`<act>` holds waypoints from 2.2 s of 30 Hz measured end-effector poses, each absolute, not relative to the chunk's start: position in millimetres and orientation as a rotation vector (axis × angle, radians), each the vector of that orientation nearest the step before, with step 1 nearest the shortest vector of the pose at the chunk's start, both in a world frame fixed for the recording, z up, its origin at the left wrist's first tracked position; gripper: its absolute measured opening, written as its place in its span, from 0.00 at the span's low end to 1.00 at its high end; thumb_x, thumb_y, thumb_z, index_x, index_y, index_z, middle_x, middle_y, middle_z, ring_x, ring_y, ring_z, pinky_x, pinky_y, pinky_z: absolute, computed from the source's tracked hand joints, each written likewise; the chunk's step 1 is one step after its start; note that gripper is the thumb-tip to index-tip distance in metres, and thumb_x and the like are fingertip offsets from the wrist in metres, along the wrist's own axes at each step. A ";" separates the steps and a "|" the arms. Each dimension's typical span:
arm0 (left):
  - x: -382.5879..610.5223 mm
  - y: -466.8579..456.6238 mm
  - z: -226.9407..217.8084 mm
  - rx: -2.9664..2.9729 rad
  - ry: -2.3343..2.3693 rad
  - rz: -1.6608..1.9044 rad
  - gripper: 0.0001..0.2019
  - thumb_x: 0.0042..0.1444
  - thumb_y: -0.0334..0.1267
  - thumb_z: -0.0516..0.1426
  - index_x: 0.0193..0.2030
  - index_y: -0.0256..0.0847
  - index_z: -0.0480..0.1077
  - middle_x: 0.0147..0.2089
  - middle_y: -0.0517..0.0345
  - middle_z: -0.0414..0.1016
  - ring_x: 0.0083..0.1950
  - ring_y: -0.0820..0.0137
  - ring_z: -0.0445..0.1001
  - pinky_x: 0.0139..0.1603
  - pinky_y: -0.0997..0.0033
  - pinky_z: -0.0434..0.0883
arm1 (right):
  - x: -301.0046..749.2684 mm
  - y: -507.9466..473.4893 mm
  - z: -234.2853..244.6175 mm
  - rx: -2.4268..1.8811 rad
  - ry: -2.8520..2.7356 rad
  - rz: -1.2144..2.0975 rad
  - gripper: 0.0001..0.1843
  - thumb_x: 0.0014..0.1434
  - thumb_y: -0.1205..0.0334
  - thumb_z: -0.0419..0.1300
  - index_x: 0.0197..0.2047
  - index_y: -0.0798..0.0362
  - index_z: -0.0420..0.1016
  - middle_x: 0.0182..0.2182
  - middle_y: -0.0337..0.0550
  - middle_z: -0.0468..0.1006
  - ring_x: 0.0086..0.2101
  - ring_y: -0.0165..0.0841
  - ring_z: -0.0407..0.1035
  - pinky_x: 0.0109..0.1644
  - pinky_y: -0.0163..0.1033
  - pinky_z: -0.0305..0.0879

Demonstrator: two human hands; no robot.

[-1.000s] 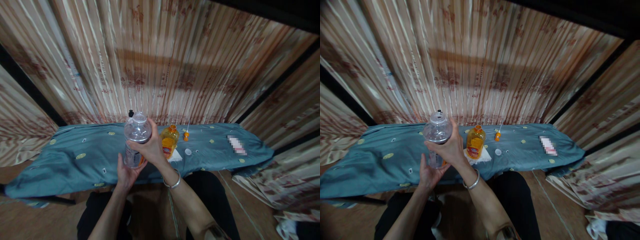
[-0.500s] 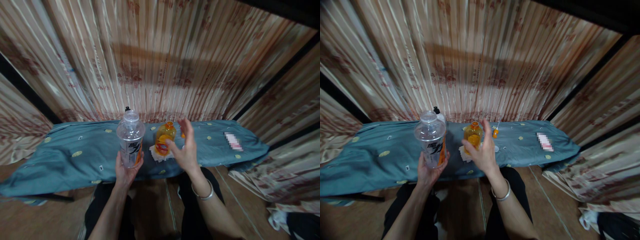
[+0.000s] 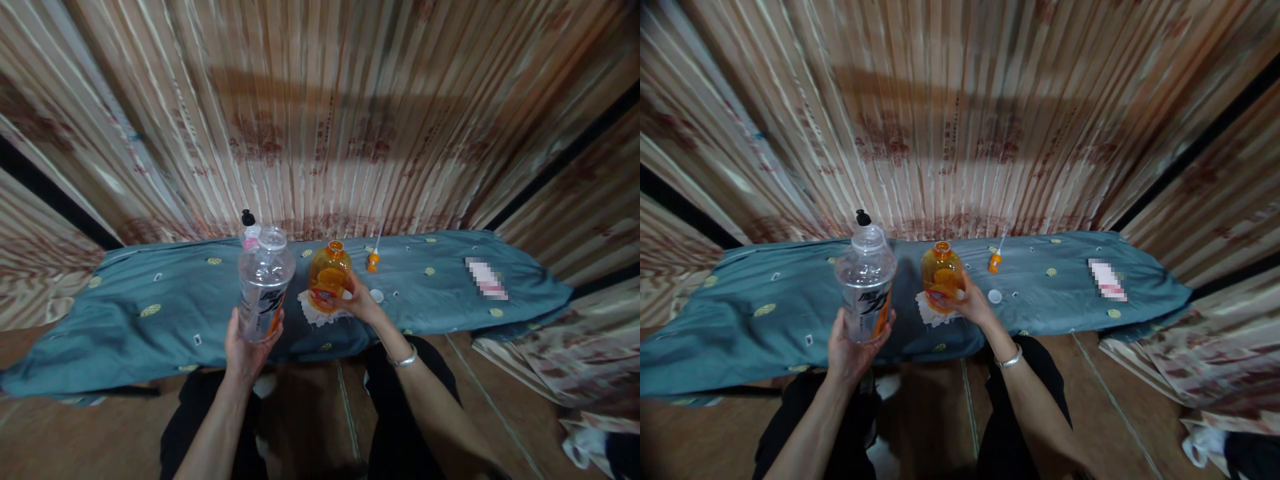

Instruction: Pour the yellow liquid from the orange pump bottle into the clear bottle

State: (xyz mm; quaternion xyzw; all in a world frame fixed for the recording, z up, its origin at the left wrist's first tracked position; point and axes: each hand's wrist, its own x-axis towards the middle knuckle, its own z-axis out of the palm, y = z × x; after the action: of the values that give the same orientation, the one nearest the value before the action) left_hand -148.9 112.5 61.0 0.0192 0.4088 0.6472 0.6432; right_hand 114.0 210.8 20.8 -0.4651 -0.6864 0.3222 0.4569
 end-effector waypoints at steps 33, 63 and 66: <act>-155.5 113.5 46.5 0.006 1.084 1.506 0.12 0.71 0.41 0.56 0.53 0.42 0.79 0.41 0.50 0.89 0.39 0.55 0.89 0.44 0.48 0.88 | 107.6 190.5 17.8 -1.402 -1.812 0.307 0.33 0.60 0.52 0.70 0.65 0.52 0.71 0.51 0.58 0.88 0.48 0.55 0.86 0.49 0.55 0.84; -181.9 98.3 56.3 0.328 1.210 1.658 0.28 0.44 0.55 0.76 0.50 0.45 0.83 0.47 0.55 0.88 0.44 0.57 0.85 0.37 0.57 0.87 | 111.6 185.5 26.4 -1.347 -1.901 0.388 0.44 0.59 0.50 0.76 0.72 0.55 0.65 0.59 0.62 0.85 0.56 0.56 0.83 0.59 0.57 0.83; -177.3 97.2 64.3 0.325 1.233 1.668 0.32 0.37 0.58 0.79 0.48 0.45 0.83 0.45 0.58 0.88 0.44 0.60 0.85 0.37 0.61 0.87 | 110.1 184.6 25.4 -1.408 -1.899 0.381 0.44 0.61 0.51 0.75 0.73 0.58 0.63 0.56 0.61 0.87 0.53 0.55 0.85 0.56 0.55 0.84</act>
State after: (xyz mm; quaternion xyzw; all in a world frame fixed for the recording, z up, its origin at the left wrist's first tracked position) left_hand -177.3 97.2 64.3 0.1343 0.5094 0.6890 0.4978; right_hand 110.1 184.6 25.4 -0.5474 -0.7385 0.1483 0.3648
